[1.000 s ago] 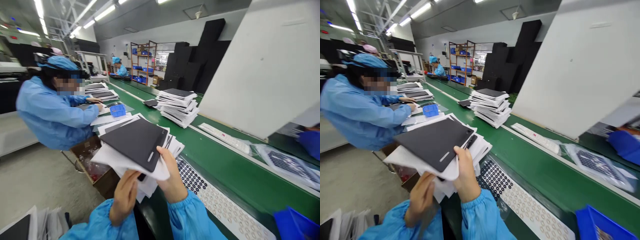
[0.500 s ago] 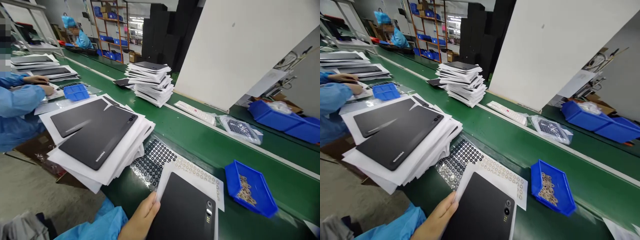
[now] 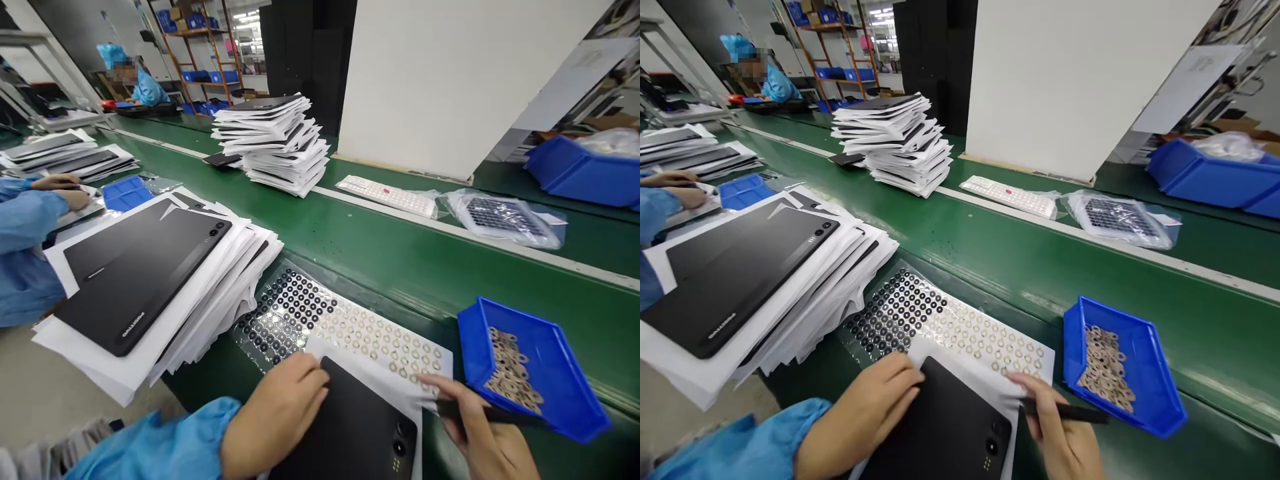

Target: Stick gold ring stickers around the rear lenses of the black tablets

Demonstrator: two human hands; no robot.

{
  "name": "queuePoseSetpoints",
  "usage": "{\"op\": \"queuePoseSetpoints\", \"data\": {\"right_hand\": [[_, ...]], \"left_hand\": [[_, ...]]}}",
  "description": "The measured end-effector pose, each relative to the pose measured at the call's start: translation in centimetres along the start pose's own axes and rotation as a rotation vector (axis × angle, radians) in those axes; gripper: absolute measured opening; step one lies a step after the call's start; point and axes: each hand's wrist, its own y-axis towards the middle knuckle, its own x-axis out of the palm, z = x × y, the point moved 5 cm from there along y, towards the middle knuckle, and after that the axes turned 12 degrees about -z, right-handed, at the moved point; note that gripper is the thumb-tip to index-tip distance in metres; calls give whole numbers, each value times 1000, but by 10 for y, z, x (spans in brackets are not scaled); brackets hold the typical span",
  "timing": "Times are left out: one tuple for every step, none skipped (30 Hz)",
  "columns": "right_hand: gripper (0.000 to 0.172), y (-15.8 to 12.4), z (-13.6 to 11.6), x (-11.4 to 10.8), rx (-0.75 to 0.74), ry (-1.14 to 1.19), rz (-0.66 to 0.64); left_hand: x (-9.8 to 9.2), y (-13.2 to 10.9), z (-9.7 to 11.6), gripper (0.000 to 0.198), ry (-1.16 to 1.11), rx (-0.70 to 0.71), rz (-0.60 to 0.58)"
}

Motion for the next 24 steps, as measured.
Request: {"op": "queuePoseSetpoints", "data": {"right_hand": [[48,12,-1,8,-3,50,-16],[44,23,-1,16,-12,94,-34],[40,32,-1,24,-19,130,-54],[38,39,1,31,-20,153,-68],[36,43,2,36,-16,162,-76],[34,46,4,40,-9,159,-81],[33,48,6,42,-4,139,-78],[32,49,7,42,-8,102,-65],[32,49,7,40,-18,52,-49],[31,50,7,39,-29,-3,-40],[32,50,6,38,-40,-56,-33],[32,51,5,37,-49,-105,-27],[33,52,4,37,-57,-149,-21],[33,52,3,37,-62,-186,-17],[33,52,2,37,-67,-221,-8],[32,52,1,37,-72,-252,-5],[31,52,1,38,-72,-278,-7],[31,51,1,39,-69,-298,-17],[30,51,2,40,-62,-312,-32],[29,50,3,40,-56,-319,-48],[29,50,4,40,-51,-319,-62],[29,50,6,40,-47,-313,-70],[29,50,7,39,-47,-300,-66],[30,50,8,38,-47,-282,-56]], "left_hand": [[4,14,6,18,36,67,-1],[10,27,11,16,78,120,-20],[18,39,13,17,120,167,-23],[25,48,14,18,148,200,-18],[32,55,13,21,170,223,-12],[37,59,12,24,183,241,-7],[42,61,10,26,189,254,-7],[45,62,8,28,194,263,-12],[48,61,6,29,201,272,-20],[49,60,5,30,209,279,-28],[49,59,4,30,220,286,-33],[48,59,4,30,231,291,-36],[48,58,3,30,241,293,-36],[47,58,3,30,247,295,-37],[47,58,3,30,251,296,-36],[47,59,3,30,254,296,-33],[46,59,3,30,257,298,-31],[46,59,3,31,260,300,-30],[46,59,3,31,263,305,-31],[46,59,3,31,264,308,-34],[46,59,3,31,265,311,-38],[46,58,3,31,265,314,-40],[46,58,3,31,264,316,-43],[46,58,3,31,261,317,-45]]}}
